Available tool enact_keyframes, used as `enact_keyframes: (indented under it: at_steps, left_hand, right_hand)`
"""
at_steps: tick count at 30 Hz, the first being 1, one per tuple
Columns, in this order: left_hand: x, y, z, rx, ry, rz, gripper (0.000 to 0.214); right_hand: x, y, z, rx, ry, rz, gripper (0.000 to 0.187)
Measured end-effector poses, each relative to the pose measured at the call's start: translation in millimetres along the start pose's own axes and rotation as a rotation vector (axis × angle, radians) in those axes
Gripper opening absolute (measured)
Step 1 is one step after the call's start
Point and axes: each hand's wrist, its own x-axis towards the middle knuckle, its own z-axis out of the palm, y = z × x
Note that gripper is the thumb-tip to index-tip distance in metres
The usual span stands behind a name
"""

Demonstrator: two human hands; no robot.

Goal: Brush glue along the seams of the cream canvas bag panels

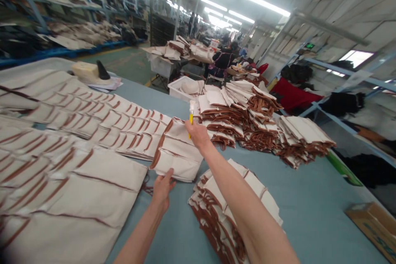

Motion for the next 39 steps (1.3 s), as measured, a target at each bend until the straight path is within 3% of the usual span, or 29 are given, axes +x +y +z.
enact_keyframes:
  at_steps: [8, 13, 18, 23, 27, 30, 35, 39]
  left_hand:
    - [59, 17, 11.9, 0.076, -0.004, -0.023, 0.025]
    - [76, 22, 9.3, 0.117, 0.022, -0.004, 0.026]
    - [78, 19, 2.6, 0.122, 0.039, -0.032, 0.027]
    - [78, 19, 0.3, 0.092, 0.023, -0.031, 0.028]
    - [69, 18, -3.1, 0.120, -0.019, -0.059, 0.029]
    - [48, 10, -15.6, 0.178, -0.051, -0.098, 0.031]
    - [-15, -20, -44.1, 0.295, -0.149, -0.164, 0.028]
    - [-72, -49, -46.5, 0.385, -0.294, -0.180, 0.025]
  right_hand:
    - [52, -3, 30, 0.011, -0.007, -0.060, 0.040]
    - [66, 6, 43, 0.010, -0.006, -0.027, 0.037]
    - [62, 3, 42, 0.033, 0.023, -0.012, 0.037]
    - [32, -3, 30, 0.089, 0.108, -0.073, 0.032]
    - [-15, 9, 14, 0.128, 0.167, -0.090, 0.027]
    - [-70, 29, 3, 0.180, 0.257, -0.102, 0.021]
    - [-210, 60, -18, 0.276, 0.659, -0.170, 0.019]
    - [-336, 60, -21, 0.283, 0.731, 0.032, 0.016]
